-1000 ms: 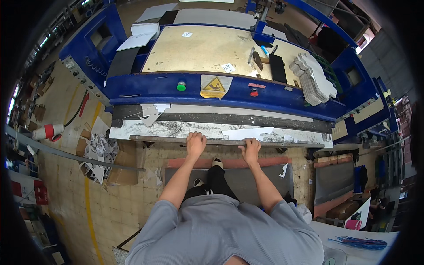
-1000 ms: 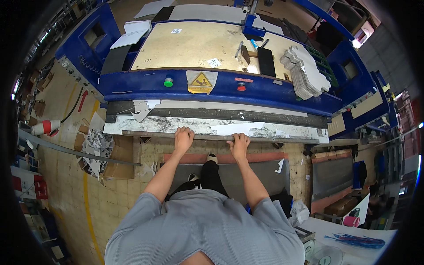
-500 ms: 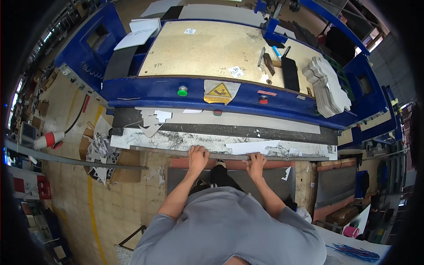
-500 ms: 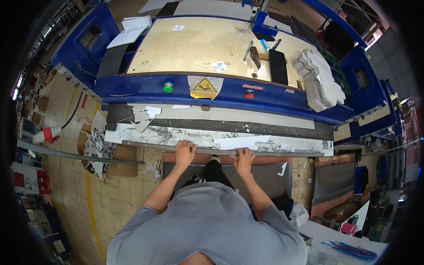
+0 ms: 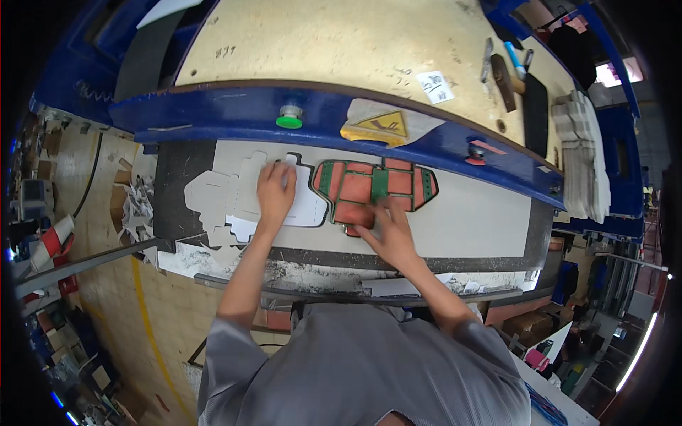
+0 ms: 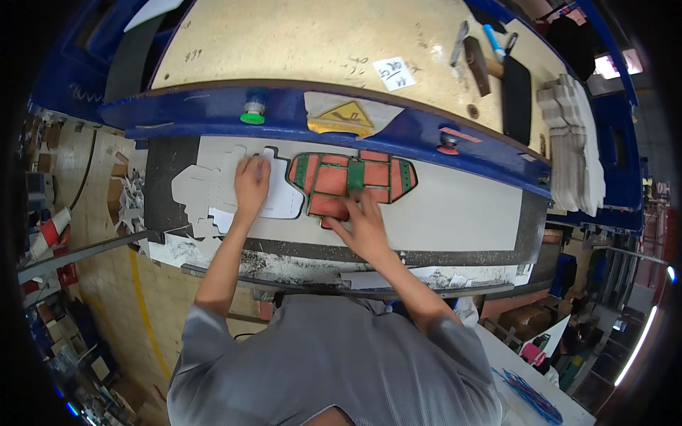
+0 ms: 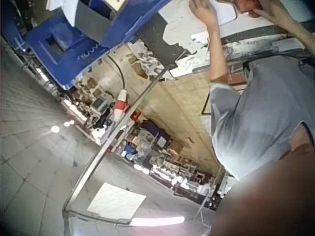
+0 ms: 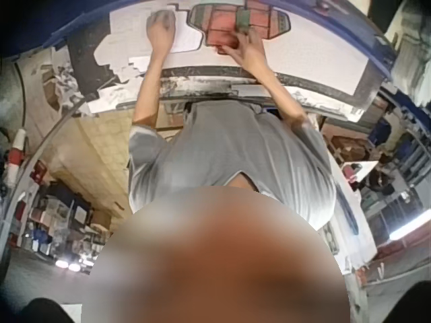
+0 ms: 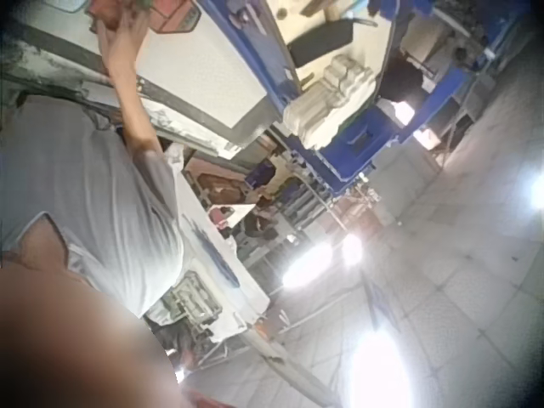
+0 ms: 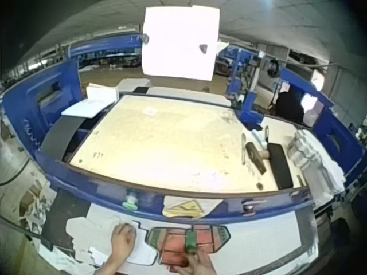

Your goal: Manually position and prepare material components for a die-cutting or pressing machine in a shoe factory.

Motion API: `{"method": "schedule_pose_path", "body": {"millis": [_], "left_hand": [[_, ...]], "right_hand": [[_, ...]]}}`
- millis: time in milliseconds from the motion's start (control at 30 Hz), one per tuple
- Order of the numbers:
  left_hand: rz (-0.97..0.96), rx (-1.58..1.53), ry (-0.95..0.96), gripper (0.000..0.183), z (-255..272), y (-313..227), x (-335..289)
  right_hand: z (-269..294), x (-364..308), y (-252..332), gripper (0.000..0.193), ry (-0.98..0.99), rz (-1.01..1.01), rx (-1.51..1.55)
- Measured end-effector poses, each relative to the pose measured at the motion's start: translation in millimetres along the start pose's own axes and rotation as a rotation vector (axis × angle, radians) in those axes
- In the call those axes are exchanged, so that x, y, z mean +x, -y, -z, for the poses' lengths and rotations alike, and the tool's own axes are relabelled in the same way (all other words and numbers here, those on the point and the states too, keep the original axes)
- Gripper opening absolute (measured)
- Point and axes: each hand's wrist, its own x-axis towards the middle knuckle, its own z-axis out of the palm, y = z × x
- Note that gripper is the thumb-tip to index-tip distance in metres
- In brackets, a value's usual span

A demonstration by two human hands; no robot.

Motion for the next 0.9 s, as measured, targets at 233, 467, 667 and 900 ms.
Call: {"method": "schedule_pose_path", "body": {"millis": [233, 467, 667, 900], "left_hand": [[-0.287, 0.403, 0.150, 0.051, -46, 15, 10], [-0.166, 0.472, 0.282, 0.059, -55, 27, 8], [-0.049, 0.505, 0.483, 0.058, -52, 19, 19], [-0.221, 0.220, 0.601, 0.065, -46, -32, -17]], "right_hand": [[-68, 75, 12, 0.095, 0.140, -0.014, -0.336], [-7, 52, 29, 0.087, 0.072, 0.061, -0.218], [66, -22, 26, 0.089, -0.228, 0.070, -0.019], [132, -147, -68, 0.077, -0.950, -0.411, 0.380]]}}
